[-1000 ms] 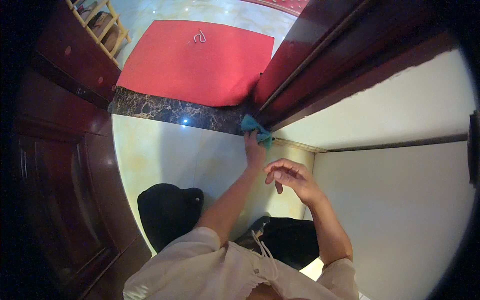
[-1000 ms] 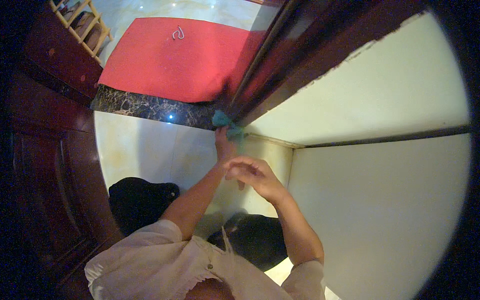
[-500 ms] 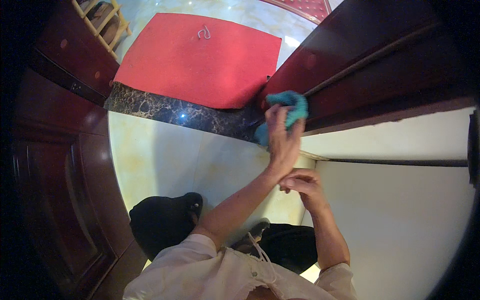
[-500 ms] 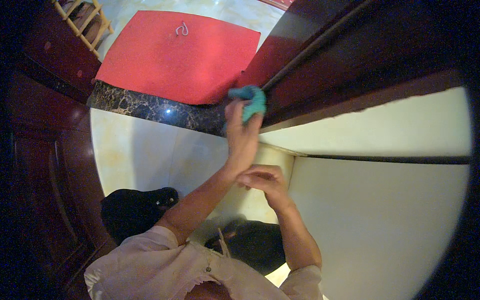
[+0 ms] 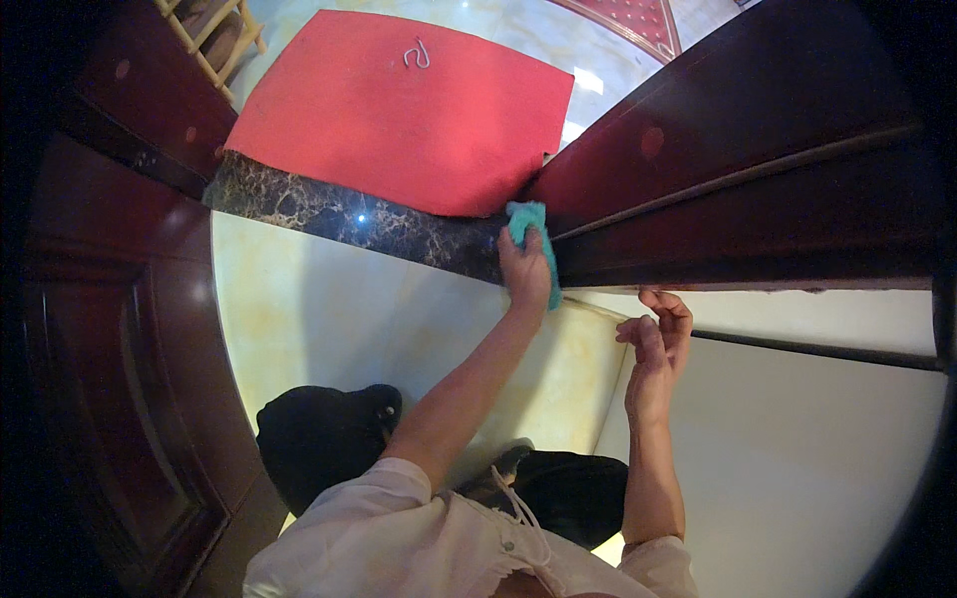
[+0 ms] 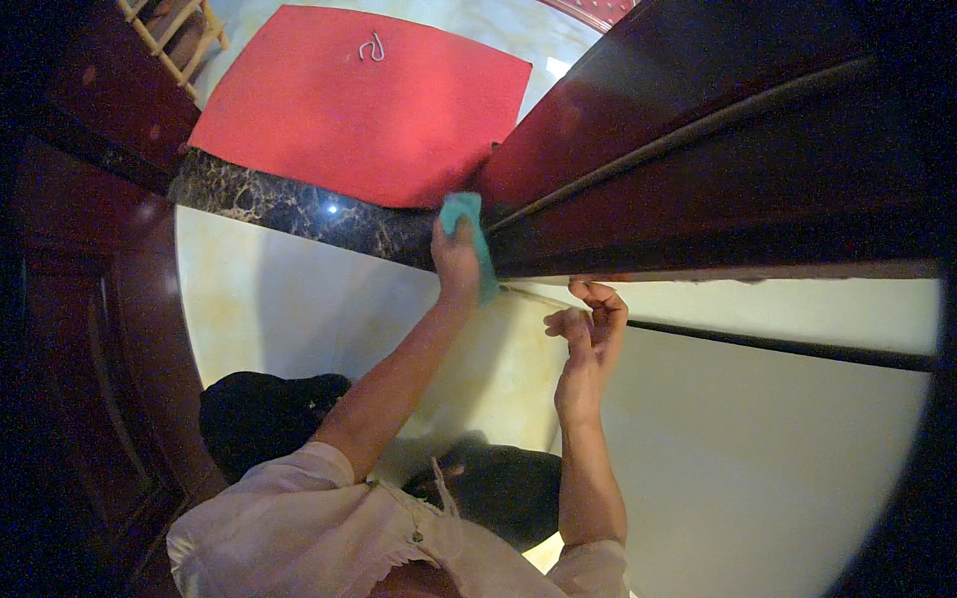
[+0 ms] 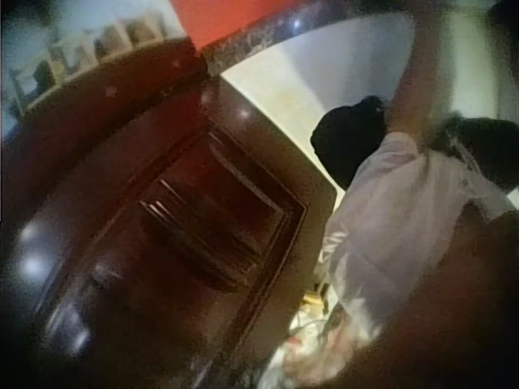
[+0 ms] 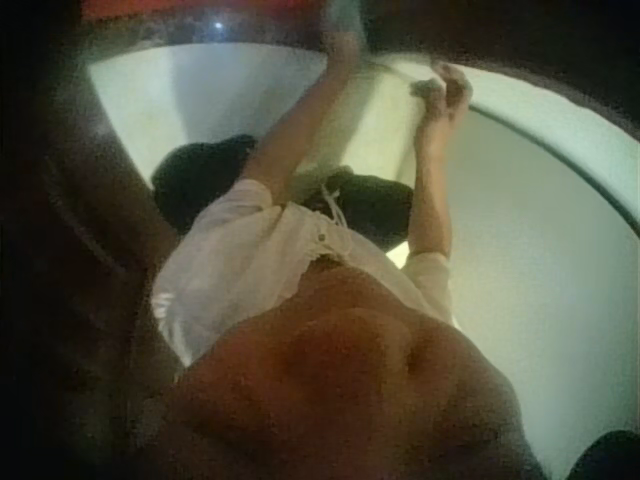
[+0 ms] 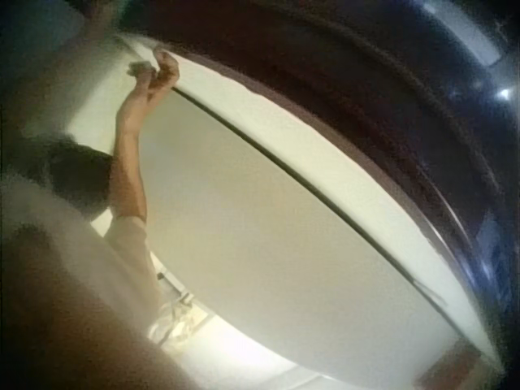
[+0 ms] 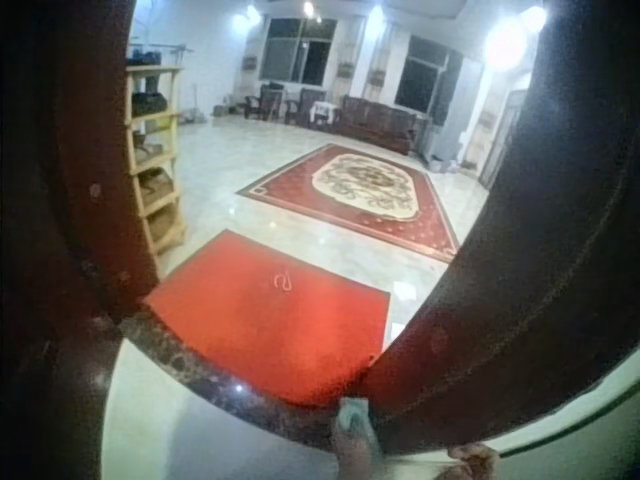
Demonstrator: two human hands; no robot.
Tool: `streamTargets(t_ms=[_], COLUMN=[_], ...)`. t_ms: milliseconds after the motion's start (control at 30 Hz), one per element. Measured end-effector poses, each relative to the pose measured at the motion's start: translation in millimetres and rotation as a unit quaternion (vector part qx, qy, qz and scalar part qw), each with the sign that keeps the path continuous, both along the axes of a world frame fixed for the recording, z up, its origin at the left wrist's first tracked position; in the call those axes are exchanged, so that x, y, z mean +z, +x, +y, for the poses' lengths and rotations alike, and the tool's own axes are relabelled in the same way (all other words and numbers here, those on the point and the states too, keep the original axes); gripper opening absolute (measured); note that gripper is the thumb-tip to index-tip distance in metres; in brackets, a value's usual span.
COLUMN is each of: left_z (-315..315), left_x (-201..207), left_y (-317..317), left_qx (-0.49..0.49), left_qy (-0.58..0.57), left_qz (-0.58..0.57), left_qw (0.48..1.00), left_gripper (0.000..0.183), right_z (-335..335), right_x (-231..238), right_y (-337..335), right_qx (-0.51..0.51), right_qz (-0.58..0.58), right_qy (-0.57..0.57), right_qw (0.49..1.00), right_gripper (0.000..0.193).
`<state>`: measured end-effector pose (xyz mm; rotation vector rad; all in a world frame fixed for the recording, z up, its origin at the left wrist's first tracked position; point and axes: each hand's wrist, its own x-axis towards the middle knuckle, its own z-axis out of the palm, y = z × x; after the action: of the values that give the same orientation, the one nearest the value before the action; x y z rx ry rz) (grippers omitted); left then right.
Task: The person wipes a dark wooden door with a green cloth, starting from the upper section and moving down to the lower edges and frame. The person also cleans the adjacent wall and floor area near the door threshold.
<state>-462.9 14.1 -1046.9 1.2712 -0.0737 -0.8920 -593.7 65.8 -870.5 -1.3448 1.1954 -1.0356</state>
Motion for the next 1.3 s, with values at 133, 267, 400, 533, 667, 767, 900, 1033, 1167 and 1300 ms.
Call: streamTargets(t_ms=[133, 267, 400, 533, 667, 767, 900, 1033, 1167, 1300], left_z=[-10.2, -37.6, -45.6, -37.9, -80.3, -122.4, -125.2, -105.0, -125.6, -98.0], left_x=[122.3, 86.1, -84.1, -143.7, -148.9, -106.3, 61.7, 147.6, 85.5, -86.1], left_y=[21.6, 40.9, 49.3, 36.8, 51.2, 78.0, 67.7, 67.0, 78.1, 68.0], left_qx=[0.009, -0.163, -0.221, -0.241, -0.214, -0.219, -0.178, -0.134, -0.190, -0.261], left_qy=[-0.209, -0.141, -0.066, 0.095, 0.065, -0.036, -0.087, -0.276, -0.142, -0.009], left_qz=[-0.322, -0.166, -0.044, 0.009, -0.012, -0.019, -0.185, -0.245, -0.221, -0.138], left_qw=[0.923, 0.962, 0.972, 0.966, 0.975, 0.975, 0.963, 0.920, 0.946, 0.955], left_gripper=[0.036, 0.047, 0.062, 0.068, 0.067, 0.056, 0.042, 0.042, 0.052, 0.073], right_z=[1.1, -5.6, -16.2, -15.3, -17.1, -19.0, -16.0, -14.0, -14.6, -14.8], right_x=[3.0, 0.0, 5.5, 18.9, 21.6, 23.1, 19.0, 19.0, 19.1, 14.8], right_y=[5.6, 7.9, 12.8, 24.0, 28.0, 30.1, 21.2, 20.6, 20.4, 16.3], right_qx=[-0.021, -0.042, -0.050, -0.082, -0.062, -0.047, -0.065, -0.063, -0.049, -0.039], right_qz=[0.022, 0.038, 0.087, 0.086, 0.075, 0.091, 0.091, 0.085, 0.076, 0.080], right_qy=[-0.012, -0.027, -0.001, 0.021, 0.032, 0.046, 0.043, 0.039, 0.048, 0.034], right_qw=[0.999, 0.998, 0.995, 0.993, 0.995, 0.994, 0.993, 0.994, 0.995, 0.995], right_gripper=[0.032, 0.025, 0.018, 0.021, 0.026, 0.032, 0.030, 0.025, 0.024, 0.023])
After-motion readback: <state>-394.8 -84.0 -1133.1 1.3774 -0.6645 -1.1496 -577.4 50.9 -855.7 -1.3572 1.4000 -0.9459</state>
